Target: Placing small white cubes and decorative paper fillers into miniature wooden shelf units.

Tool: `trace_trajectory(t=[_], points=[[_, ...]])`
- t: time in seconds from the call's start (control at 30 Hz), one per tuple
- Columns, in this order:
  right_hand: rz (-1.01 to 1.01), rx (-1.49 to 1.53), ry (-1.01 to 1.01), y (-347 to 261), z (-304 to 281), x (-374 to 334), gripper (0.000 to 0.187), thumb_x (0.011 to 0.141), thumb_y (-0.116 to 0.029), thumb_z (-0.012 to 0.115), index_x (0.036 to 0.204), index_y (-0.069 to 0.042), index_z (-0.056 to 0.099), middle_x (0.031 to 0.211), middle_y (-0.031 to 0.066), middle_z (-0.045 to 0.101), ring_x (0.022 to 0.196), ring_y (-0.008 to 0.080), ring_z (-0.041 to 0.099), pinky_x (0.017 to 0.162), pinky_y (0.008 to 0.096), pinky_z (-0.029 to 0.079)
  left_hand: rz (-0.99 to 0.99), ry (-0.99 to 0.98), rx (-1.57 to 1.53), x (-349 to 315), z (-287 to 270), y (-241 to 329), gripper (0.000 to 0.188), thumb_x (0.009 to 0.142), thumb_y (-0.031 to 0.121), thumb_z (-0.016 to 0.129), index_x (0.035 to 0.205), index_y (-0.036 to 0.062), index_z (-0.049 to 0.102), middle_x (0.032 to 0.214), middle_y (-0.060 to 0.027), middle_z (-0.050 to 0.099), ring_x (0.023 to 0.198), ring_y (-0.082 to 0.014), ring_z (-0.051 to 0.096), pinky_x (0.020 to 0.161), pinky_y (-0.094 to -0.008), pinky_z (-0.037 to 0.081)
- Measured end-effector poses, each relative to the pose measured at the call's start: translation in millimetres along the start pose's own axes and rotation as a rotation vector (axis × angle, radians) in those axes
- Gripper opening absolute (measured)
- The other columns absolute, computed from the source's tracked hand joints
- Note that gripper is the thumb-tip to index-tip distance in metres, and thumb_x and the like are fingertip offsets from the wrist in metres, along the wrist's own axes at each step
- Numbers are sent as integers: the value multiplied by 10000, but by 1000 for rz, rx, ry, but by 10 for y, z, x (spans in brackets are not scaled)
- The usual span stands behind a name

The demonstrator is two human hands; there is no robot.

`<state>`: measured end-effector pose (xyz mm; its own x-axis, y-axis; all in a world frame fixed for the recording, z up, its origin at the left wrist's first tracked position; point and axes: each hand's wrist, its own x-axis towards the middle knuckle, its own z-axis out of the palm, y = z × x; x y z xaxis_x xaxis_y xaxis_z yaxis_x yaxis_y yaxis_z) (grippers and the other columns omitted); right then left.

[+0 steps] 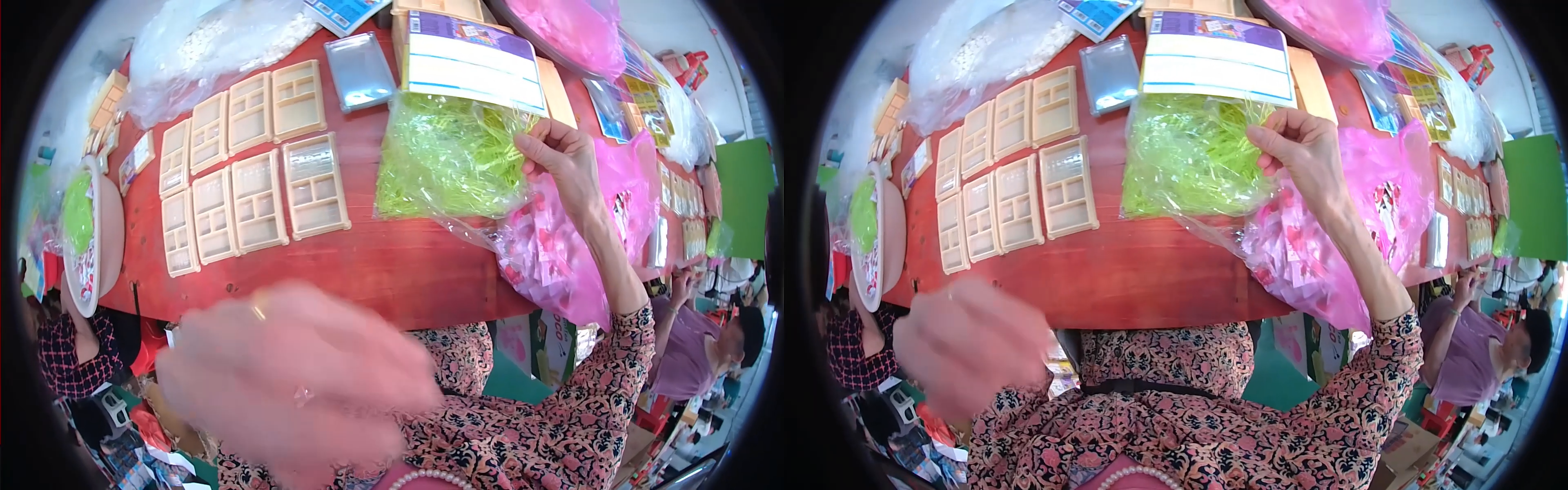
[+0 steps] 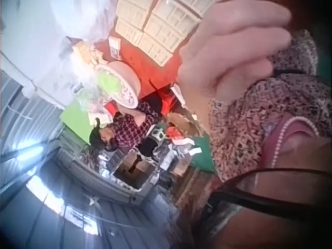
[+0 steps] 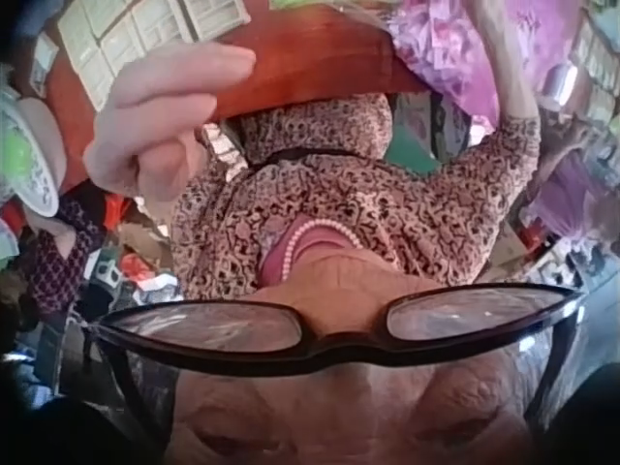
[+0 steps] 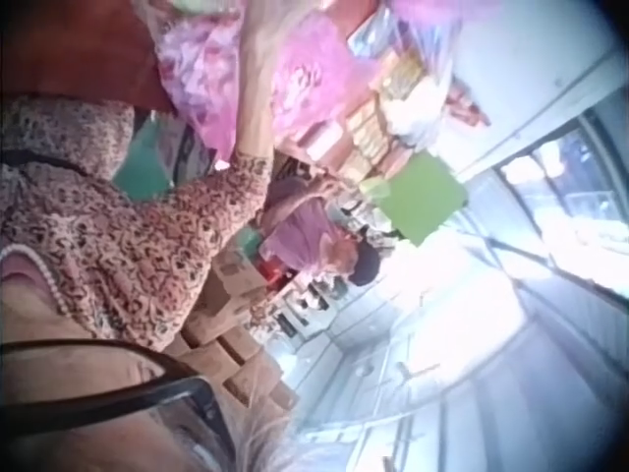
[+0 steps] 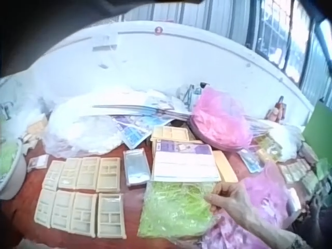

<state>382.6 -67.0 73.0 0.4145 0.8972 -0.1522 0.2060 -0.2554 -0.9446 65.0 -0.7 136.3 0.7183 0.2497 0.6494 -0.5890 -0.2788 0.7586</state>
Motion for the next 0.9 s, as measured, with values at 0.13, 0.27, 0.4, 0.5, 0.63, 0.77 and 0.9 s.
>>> trace_trajectory(t=[0.13,0.27,0.4,0.5,0.63,0.77,0.9], points=[[-10,30,-28,21,104,24,140,820,-124,672,745,-30,602,611,6,577,507,54,528,472,181,410,186,-127,-386,173,225,-139,402,921,300,510,1118,-50,529,1120,-294,521,923,-361,594,788,-422,509],[-20,53,-54,30,99,27,141,821,-126,674,752,-27,601,612,9,577,507,55,528,466,181,408,-54,94,-204,330,603,207,513,978,360,333,951,-76,600,984,-305,579,876,-373,609,784,-434,502],[-12,77,-48,36,109,45,142,819,-124,677,750,-27,601,612,9,578,505,57,529,467,181,410,-243,168,-662,378,650,187,473,967,360,360,918,-42,604,961,-311,589,862,-393,605,799,-460,489],[-21,29,-65,-58,167,72,157,836,-149,659,733,-57,582,595,-11,557,509,47,516,483,184,398,-87,222,-723,188,686,33,383,943,346,432,954,10,615,982,-298,595,887,-398,602,828,-467,471],[-83,40,29,-118,23,68,153,836,-155,661,746,-54,590,619,-15,557,532,44,520,490,186,403,-298,196,-258,-169,491,-475,542,947,441,397,1103,-43,584,1171,-206,555,1120,-287,526,957,-383,402],[-44,125,48,-274,-6,4,141,834,-154,662,763,-52,597,643,-20,559,551,41,523,500,185,405,-661,526,-421,-360,417,-653,503,954,416,397,1137,-29,543,1173,-184,553,1117,-270,531,950,-395,418],[86,270,-198,-428,164,-156,110,825,-134,665,794,-50,602,633,-17,574,467,47,517,428,175,399,-613,677,-649,-360,457,-870,497,956,369,420,1232,-44,433,1182,-186,542,1130,-274,518,967,-393,411]])
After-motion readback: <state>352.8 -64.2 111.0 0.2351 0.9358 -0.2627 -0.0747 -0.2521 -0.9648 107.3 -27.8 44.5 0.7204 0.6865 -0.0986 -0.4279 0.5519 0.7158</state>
